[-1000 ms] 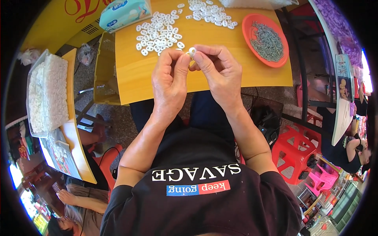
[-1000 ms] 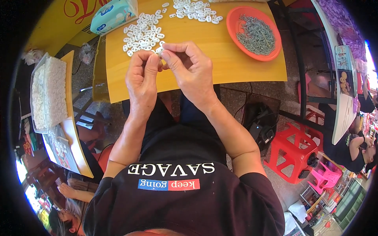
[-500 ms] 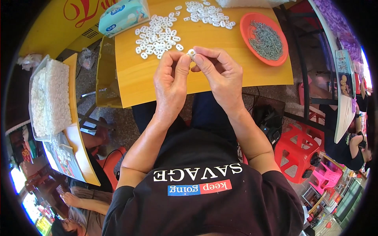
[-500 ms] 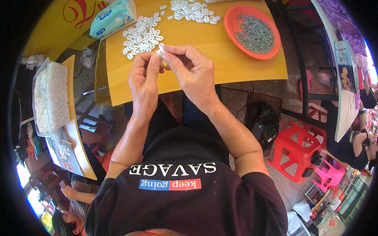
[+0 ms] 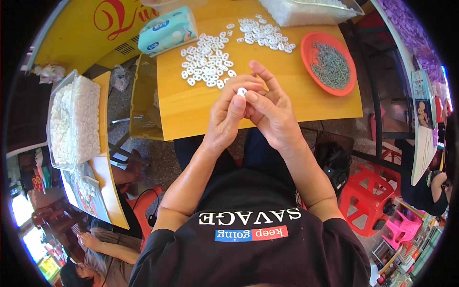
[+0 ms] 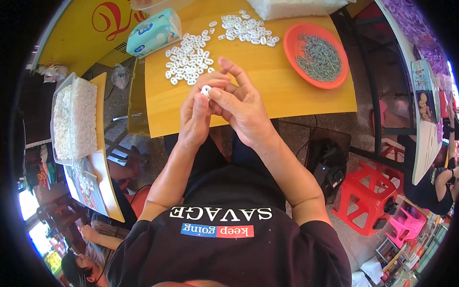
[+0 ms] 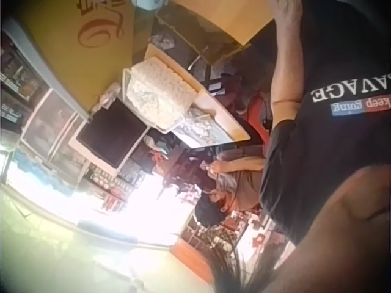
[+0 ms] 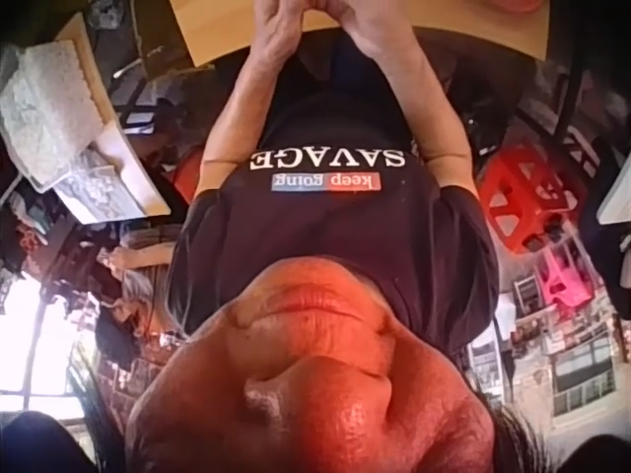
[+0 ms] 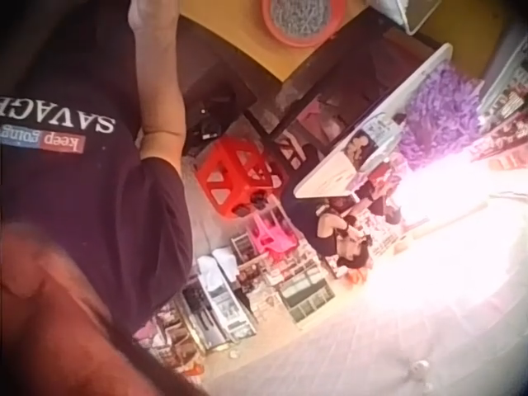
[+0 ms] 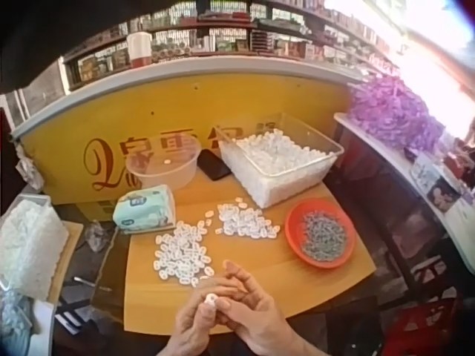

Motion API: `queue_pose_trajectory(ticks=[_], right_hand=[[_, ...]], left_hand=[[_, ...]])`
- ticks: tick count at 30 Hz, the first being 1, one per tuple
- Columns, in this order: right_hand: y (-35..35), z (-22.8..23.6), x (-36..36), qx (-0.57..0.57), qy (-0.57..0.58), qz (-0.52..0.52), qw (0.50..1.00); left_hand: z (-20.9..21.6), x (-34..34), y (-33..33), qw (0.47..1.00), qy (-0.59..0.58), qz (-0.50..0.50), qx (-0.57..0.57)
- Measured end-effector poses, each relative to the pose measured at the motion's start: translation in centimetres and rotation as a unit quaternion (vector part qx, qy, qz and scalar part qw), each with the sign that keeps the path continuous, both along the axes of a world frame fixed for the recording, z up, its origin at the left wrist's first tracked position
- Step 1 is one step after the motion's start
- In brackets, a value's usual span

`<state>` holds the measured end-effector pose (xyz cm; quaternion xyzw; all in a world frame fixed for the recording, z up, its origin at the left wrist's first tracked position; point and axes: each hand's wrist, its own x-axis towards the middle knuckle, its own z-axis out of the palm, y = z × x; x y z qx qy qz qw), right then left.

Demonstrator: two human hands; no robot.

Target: Assembling small plastic toggle components by manually inserting metal loops or pins into pre-drilled holes.

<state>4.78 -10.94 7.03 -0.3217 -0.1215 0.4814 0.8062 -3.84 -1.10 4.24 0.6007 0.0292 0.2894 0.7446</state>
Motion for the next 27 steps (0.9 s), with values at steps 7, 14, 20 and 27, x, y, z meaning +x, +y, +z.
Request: queue_pose_trajectory(ticks=[7,14,20,27], right_hand=[[0.5,-0.6,-0.6,0.041,0.021,0.002,0.999],[0.8,-0.2,-0.9,0.049,0.036,-0.027,0.998],[1.0,-1.7,-0.1,-0.011,-0.018,0.002,1.000],[3.8,-3.6,7.5,-0.268,-0.556,-0.121,0.778]], left_hand=[[-0.4,-0.1,0.2,0.997,-0.036,-0.019,-0.062],[-0.2,0.1,0.6,0.994,-0.054,-0.031,-0.088],[0.0,-0.9,2.0,0.989,0.085,-0.011,-0.120],[0.5,-5.3,11.1,0.949,0.170,0.255,0.069]])
